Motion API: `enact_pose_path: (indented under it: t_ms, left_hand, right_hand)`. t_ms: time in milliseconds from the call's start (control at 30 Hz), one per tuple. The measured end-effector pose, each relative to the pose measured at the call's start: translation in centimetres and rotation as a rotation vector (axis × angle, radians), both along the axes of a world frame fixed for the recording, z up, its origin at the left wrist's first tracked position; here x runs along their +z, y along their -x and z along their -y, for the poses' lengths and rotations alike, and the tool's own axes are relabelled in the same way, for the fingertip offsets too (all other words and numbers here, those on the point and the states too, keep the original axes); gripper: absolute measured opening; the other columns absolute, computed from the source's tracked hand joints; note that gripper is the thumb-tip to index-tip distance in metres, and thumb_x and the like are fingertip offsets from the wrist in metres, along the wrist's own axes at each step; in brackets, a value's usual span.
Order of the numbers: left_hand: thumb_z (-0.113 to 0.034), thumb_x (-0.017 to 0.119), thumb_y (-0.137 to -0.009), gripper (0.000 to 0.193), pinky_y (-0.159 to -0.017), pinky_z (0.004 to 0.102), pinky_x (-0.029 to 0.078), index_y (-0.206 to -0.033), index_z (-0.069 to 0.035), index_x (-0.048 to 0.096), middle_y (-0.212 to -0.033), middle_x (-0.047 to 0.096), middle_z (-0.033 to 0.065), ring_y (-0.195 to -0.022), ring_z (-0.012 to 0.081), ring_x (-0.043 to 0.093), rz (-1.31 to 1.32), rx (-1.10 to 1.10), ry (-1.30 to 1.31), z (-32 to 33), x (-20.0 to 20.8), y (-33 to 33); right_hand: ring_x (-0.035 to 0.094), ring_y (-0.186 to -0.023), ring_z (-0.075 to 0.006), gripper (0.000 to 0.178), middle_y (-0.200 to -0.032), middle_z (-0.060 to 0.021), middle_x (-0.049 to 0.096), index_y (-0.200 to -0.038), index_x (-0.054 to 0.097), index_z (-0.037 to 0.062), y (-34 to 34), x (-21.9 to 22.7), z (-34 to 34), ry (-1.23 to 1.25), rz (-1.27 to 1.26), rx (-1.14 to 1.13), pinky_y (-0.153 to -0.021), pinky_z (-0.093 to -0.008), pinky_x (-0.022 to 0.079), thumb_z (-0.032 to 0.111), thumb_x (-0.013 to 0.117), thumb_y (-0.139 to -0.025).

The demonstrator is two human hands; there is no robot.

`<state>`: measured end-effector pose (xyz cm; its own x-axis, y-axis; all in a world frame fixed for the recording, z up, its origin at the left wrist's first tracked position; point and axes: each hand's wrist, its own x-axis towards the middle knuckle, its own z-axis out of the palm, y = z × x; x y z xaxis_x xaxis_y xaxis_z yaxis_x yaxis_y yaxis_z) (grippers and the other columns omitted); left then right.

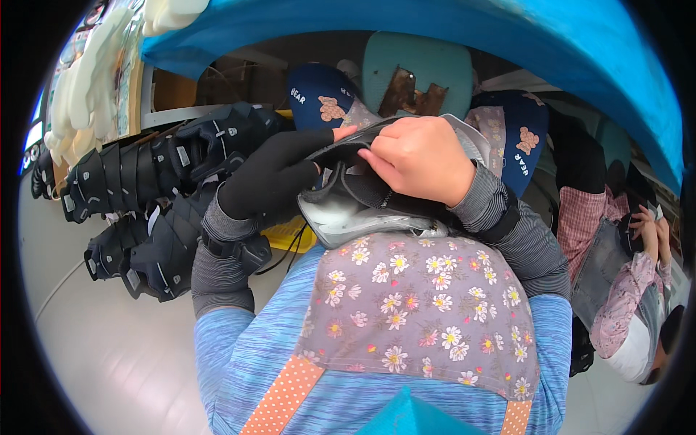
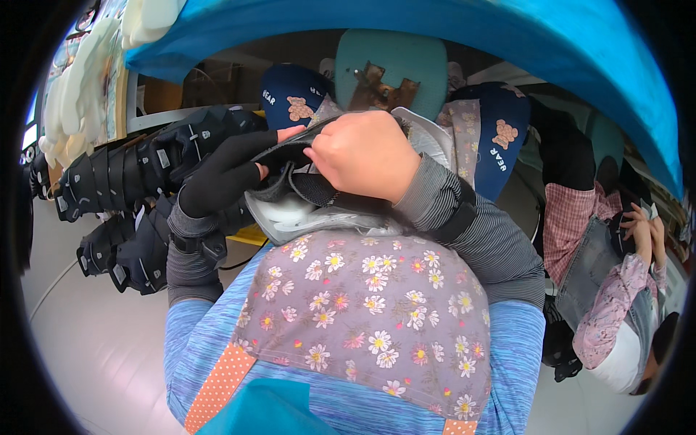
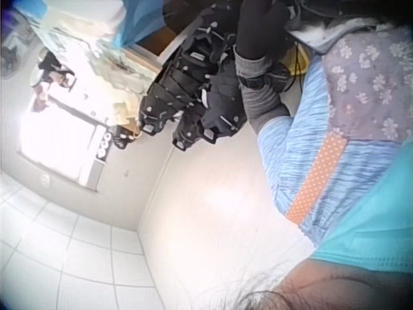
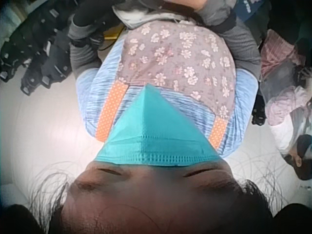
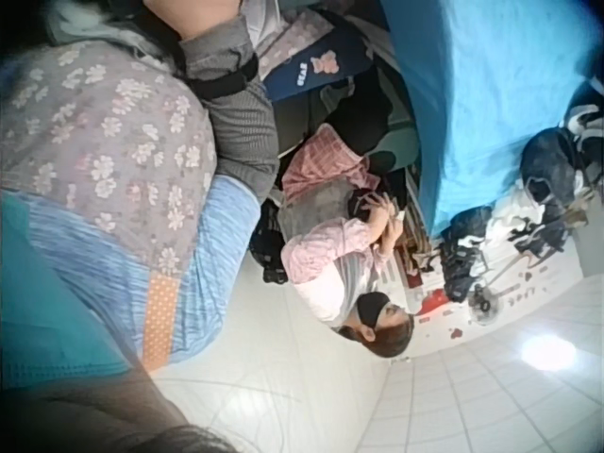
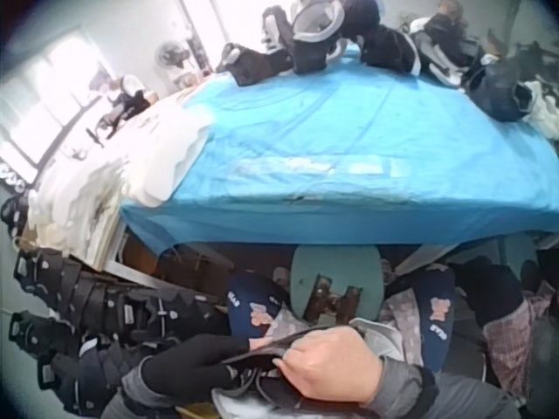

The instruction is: Inserting foam padding and inner lining into shoe components during manufacturing.

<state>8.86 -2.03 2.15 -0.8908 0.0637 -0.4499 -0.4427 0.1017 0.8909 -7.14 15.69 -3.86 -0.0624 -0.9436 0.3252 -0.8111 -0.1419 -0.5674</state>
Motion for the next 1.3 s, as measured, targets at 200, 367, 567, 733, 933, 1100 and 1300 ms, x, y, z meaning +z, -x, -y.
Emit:
enact_pose_path:
  t_ms: [200, 367, 567, 733, 933, 1100, 1300]
  left_hand:
    - [-0.005, 0.055, -0.089, 0.046, -0.097, 0.0264, 0.041, -0.135, 0.004, 0.051, -0.123, 0.062, 0.0115, -0.111, 0.0123, 0.055, 0.037, 0.053, 0.056, -0.3, 0.2, 0.5]
    - [-0.008, 0.063, -0.087, 0.025, -0.067, 0.0350, 0.048, -0.110, 0.002, 0.063, -0.079, 0.067, 0.0153, -0.074, 0.0210, 0.065, 0.031, -0.251, 0.536, 0.0, 1.8, 2.8]
    - [-0.016, 0.066, -0.083, 0.020, -0.066, 0.0437, 0.050, -0.099, -0.003, 0.066, -0.081, 0.065, 0.0195, -0.076, 0.0388, 0.063, -0.101, -0.318, 0.701, 0.6, -0.1, 3.3]
    - [-0.016, 0.065, -0.084, 0.016, -0.065, 0.0425, 0.049, -0.095, -0.004, 0.067, -0.076, 0.064, 0.0192, -0.074, 0.0381, 0.063, -0.043, -0.265, 0.631, 0.4, 0.3, 3.2]
    - [-0.019, 0.067, -0.084, 0.018, -0.063, 0.0408, 0.049, -0.093, -0.003, 0.067, -0.074, 0.064, 0.0187, -0.070, 0.0361, 0.063, -0.096, -0.240, 0.631, 0.5, 0.7, 3.3]
    - [-0.020, 0.069, -0.082, 0.021, -0.063, 0.0401, 0.049, -0.091, -0.002, 0.065, -0.075, 0.064, 0.0177, -0.071, 0.0353, 0.063, -0.100, -0.325, 0.705, 0.8, 0.0, 3.5]
    - [-0.012, 0.069, -0.082, 0.032, -0.073, 0.0364, 0.051, -0.110, -0.001, 0.060, -0.094, 0.067, 0.0169, -0.083, 0.0308, 0.066, -0.024, -0.353, 0.627, 0.7, -0.5, 4.2]
  right_hand:
    - [0.064, -0.061, -0.0242, 0.025, -0.061, -0.0047, 0.060, -0.061, 0.061, 0.0075, -0.2, -0.5, 0.5, 0.045, -0.019, -0.092, -0.054, -0.0366, 0.050, 0.022, 0.068, -0.081]
    - [0.064, -0.060, -0.0234, 0.024, -0.061, -0.0046, 0.060, -0.060, 0.061, 0.0079, -0.4, -0.1, 0.8, 0.063, -0.053, -0.049, -0.054, -0.0358, 0.051, 0.020, 0.068, -0.079]
    - [0.064, -0.060, -0.0238, 0.021, -0.060, -0.0061, 0.060, -0.060, 0.061, 0.0083, -0.4, 0.2, 0.5, 0.088, -0.082, 0.151, -0.053, -0.0355, 0.051, 0.020, 0.066, -0.077]
    - [0.064, -0.059, -0.0238, 0.024, -0.059, -0.0058, 0.061, -0.061, 0.062, 0.0085, -0.2, 0.2, 0.5, 0.047, -0.096, 0.020, -0.053, -0.0359, 0.051, 0.022, 0.066, -0.080]
    - [0.064, -0.061, -0.0258, 0.030, -0.060, -0.0061, 0.062, -0.065, 0.065, 0.0086, 0.3, -0.3, 0.7, -0.039, -0.043, -0.133, -0.052, -0.0369, 0.050, 0.033, 0.068, -0.083]
    - [0.064, -0.064, -0.0318, 0.039, -0.064, -0.0115, 0.062, -0.070, 0.066, 0.0052, 0.6, 0.4, 0.5, -0.296, 0.132, -0.110, -0.058, -0.0416, 0.051, 0.043, 0.068, -0.082]
    - [0.061, -0.062, -0.0361, 0.040, -0.063, -0.0179, 0.060, -0.070, 0.065, 0.0002, -0.8, 0.9, -0.3, -0.415, 0.341, -0.137, -0.058, -0.0429, 0.048, 0.038, 0.071, -0.081]
